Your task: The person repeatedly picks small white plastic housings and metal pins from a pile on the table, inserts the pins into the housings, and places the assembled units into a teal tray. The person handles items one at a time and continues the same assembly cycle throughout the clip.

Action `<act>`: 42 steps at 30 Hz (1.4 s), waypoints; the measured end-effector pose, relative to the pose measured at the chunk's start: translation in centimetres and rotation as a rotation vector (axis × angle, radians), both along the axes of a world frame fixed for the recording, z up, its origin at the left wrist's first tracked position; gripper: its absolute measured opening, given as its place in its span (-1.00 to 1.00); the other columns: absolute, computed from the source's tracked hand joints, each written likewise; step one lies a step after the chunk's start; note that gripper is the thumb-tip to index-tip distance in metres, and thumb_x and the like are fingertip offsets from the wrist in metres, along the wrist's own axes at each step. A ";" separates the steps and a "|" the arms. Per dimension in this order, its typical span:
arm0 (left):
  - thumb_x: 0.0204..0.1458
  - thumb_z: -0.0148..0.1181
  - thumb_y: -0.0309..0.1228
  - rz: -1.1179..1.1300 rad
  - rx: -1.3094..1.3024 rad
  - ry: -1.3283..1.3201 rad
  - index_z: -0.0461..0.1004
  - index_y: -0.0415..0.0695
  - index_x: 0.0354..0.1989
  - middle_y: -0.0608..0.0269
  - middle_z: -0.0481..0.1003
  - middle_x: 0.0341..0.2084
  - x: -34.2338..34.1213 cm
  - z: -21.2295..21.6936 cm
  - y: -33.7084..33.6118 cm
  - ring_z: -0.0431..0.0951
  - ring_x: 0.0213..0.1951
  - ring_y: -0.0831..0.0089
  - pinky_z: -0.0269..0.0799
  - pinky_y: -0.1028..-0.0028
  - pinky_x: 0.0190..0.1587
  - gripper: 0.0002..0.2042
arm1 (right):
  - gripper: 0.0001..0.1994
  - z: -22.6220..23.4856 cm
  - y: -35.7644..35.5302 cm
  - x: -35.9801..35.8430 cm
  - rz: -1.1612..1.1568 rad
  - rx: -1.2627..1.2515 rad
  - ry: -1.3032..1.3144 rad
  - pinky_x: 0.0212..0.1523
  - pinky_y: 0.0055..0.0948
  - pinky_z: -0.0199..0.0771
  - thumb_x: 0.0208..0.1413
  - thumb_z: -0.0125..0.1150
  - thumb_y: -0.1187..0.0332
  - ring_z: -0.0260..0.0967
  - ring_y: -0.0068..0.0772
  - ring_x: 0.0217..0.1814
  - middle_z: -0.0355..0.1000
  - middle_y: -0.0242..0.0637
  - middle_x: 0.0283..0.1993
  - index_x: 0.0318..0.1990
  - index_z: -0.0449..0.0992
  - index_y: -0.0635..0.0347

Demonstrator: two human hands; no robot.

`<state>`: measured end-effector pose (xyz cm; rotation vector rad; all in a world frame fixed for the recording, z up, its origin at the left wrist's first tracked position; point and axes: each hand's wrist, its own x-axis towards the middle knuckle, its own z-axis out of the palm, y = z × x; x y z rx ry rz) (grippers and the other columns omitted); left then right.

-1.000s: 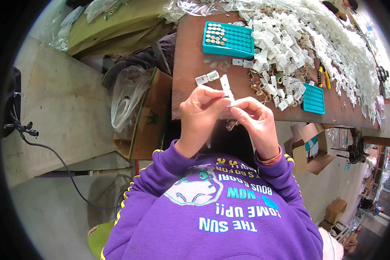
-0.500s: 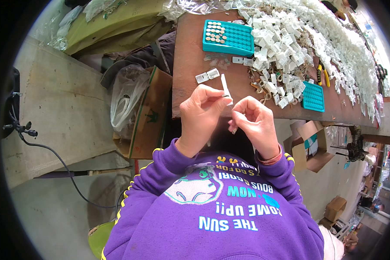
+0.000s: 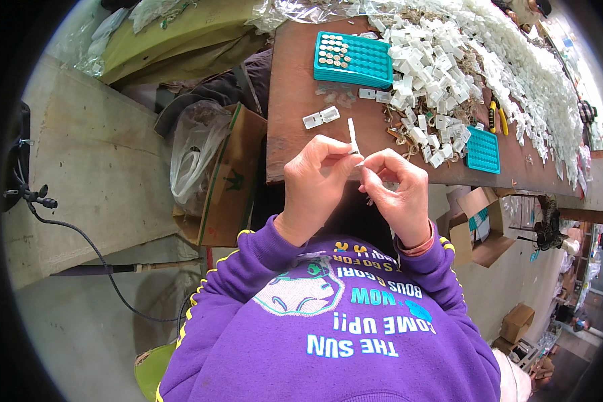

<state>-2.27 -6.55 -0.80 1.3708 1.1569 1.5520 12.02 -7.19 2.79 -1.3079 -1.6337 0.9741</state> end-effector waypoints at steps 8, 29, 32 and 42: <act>-0.02 0.29 -0.57 -0.037 -0.042 0.004 0.43 -0.24 -0.34 0.21 0.55 -0.44 -0.7 0.2 0.0 0.58 -0.36 0.54 0.51 0.54 -0.28 -0.86 | -0.97 0.4 0.2 -0.4 -0.035 0.183 -0.155 -0.43 -0.65 0.41 0.00 0.18 0.61 0.41 -0.66 -0.48 0.43 -0.38 -0.49 -0.38 0.48 0.36; 0.22 0.04 -0.35 -0.430 -0.102 -0.828 0.29 -0.13 -0.16 0.03 0.51 -0.20 -0.2 -1.7 3.0 0.54 -0.13 0.30 0.46 0.30 -0.01 -0.85 | -0.85 -0.8 2.3 -0.9 -0.038 0.205 0.126 -0.27 -0.56 0.49 0.04 0.23 0.58 0.50 -0.52 -0.30 0.50 -0.25 -0.31 -0.21 0.51 0.33; 0.24 0.01 -0.31 -0.440 -0.037 -0.758 0.28 -0.11 -0.16 0.07 0.51 -0.23 -0.4 -2.0 4.7 0.54 -0.12 0.28 0.44 0.30 0.00 -0.85 | -0.85 0.1 4.8 0.6 -0.075 0.245 -0.054 -0.27 -0.53 0.50 0.03 0.26 0.52 0.53 -0.44 -0.28 0.51 -0.21 -0.27 -0.22 0.53 0.31; 0.27 -0.04 -0.35 -0.288 -0.237 -1.049 0.31 -0.07 -0.11 0.21 0.46 -0.29 -0.8 -1.7 10.6 0.25 -0.56 0.73 0.24 0.75 -0.54 -0.88 | -0.90 -1.2 15.6 -0.1 -0.065 0.541 -0.599 -0.33 -0.24 0.45 0.08 0.17 0.34 0.44 -0.10 -0.35 0.44 -0.22 -0.34 -0.28 0.56 0.08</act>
